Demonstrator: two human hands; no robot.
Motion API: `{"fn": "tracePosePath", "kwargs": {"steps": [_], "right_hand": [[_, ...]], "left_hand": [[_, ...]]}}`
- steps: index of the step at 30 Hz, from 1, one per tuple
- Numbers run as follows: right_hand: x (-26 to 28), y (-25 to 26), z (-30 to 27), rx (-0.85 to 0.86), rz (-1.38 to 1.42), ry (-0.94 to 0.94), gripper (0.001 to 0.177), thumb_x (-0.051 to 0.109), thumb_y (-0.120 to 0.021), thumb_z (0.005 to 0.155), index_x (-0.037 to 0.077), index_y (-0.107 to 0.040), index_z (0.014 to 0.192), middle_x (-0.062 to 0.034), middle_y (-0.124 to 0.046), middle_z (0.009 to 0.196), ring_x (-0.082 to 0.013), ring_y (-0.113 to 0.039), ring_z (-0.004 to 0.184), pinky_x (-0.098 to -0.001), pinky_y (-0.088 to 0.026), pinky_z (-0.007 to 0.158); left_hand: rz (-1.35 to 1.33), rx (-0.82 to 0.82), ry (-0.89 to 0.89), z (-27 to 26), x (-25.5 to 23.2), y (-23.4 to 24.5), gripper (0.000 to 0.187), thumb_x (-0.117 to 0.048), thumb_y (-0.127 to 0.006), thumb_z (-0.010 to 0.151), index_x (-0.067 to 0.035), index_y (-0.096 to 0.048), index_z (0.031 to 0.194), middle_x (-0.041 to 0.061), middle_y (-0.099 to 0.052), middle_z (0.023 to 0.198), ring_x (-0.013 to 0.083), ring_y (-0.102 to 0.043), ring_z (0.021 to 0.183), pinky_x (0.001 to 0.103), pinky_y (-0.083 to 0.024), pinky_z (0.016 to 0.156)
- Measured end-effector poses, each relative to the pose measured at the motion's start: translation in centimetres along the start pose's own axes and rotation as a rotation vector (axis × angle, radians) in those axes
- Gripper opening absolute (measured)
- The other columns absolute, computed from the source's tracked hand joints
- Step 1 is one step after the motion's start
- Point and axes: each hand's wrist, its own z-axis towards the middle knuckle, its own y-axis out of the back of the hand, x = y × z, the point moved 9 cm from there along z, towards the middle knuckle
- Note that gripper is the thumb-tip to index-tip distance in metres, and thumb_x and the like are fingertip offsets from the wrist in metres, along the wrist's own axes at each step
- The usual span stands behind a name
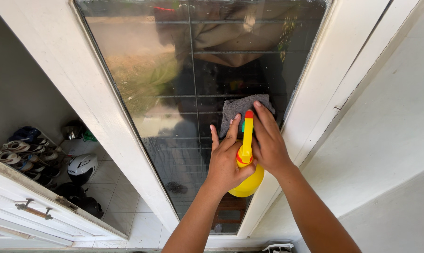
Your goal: The person cleans a glass door by spraying it with a yellow spray bottle and wiping it with a gray cloth. They repeatedly spray and wipe different sections of the glass surface.
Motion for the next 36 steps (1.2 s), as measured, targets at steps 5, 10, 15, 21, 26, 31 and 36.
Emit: {"fn": "tracePosePath", "kwargs": {"steps": [5, 10, 15, 21, 26, 31, 36], "right_hand": [[-0.4, -1.2, -0.9, -0.02, -0.203, 0.037, 0.078, 0.016, -0.077, 0.092, -0.005, -0.036, 0.154, -0.0253, -0.031, 0.163, -0.045, -0.035, 0.152, -0.0521, -0.034, 0.125], [-1.4, -2.0, -1.1, -0.007, -0.477, -0.044, 0.089, 0.035, -0.081, 0.092, -0.002, -0.033, 0.158, -0.03, -0.023, 0.164, -0.0476, -0.025, 0.153, -0.0608, -0.02, 0.124], [-2.4, -2.8, 1.6, -0.016, -0.464, -0.135, 0.083, 0.035, -0.064, 0.103, -0.007, -0.023, 0.162, -0.0402, -0.013, 0.166, -0.0551, -0.011, 0.157, -0.0689, -0.006, 0.126], [-1.4, -5.2, 3.1, -0.048, -0.58, -0.03, 0.08, 0.05, -0.062, 0.107, 0.005, -0.028, 0.163, -0.0366, -0.009, 0.165, -0.0523, -0.008, 0.155, -0.0699, -0.003, 0.123], [-2.1, -6.1, -1.3, 0.016, -0.565, -0.102, 0.079, 0.049, -0.06, 0.105, 0.005, -0.03, 0.163, -0.036, -0.01, 0.166, -0.0523, -0.01, 0.156, -0.0702, -0.004, 0.123], [-3.6, -4.1, -0.2, -0.044, -0.526, -0.17, 0.083, 0.049, -0.059, 0.107, -0.002, -0.026, 0.164, -0.0413, -0.007, 0.165, -0.058, -0.006, 0.155, -0.0739, -0.003, 0.123], [-1.6, -3.8, 4.6, -0.051, -0.678, 0.174, 0.08, 0.054, -0.06, 0.11, 0.001, -0.032, 0.163, -0.04, -0.02, 0.162, -0.0545, -0.017, 0.153, -0.0745, -0.01, 0.121]], "left_hand": [[-0.037, -0.055, -0.057, -1.2, -0.8, 1.7, 0.034, -0.019, -0.077, 0.072, 0.003, -0.072, 0.097, 0.025, -0.04, 0.162, 0.0408, -0.039, 0.153, 0.062, -0.012, 0.128], [-0.198, -0.106, 0.063, -2.9, 0.1, 4.1, 0.022, -0.016, -0.076, 0.075, -0.001, -0.065, 0.086, 0.027, -0.042, 0.16, 0.0426, -0.039, 0.152, 0.054, -0.035, 0.122], [-0.059, -0.007, 0.244, -4.9, 2.0, 5.3, 0.03, -0.016, -0.081, 0.075, 0.0, -0.065, 0.095, 0.025, -0.068, 0.128, 0.0417, -0.065, 0.119, 0.051, -0.029, 0.122], [-0.237, -0.068, 0.624, -7.6, 5.4, 6.9, 0.018, -0.007, -0.07, 0.075, -0.004, -0.064, 0.092, 0.009, -0.078, 0.087, 0.0225, -0.079, 0.081, 0.036, -0.06, 0.082], [-0.248, -0.145, 0.6, -8.9, 5.6, 8.7, 0.016, -0.003, -0.069, 0.076, -0.004, -0.062, 0.09, 0.009, -0.076, 0.084, 0.0207, -0.076, 0.081, 0.033, -0.059, 0.078], [-0.218, -0.132, 0.639, -10.4, 6.1, 9.3, 0.017, -0.001, -0.069, 0.073, -0.005, -0.062, 0.087, 0.01, -0.076, 0.083, 0.0203, -0.078, 0.083, 0.033, -0.06, 0.079], [-0.195, -0.093, 0.637, -11.2, 6.3, 9.6, 0.018, -0.004, -0.071, 0.071, -0.006, -0.063, 0.087, 0.009, -0.076, 0.084, 0.021, -0.076, 0.079, 0.033, -0.06, 0.077]]}}
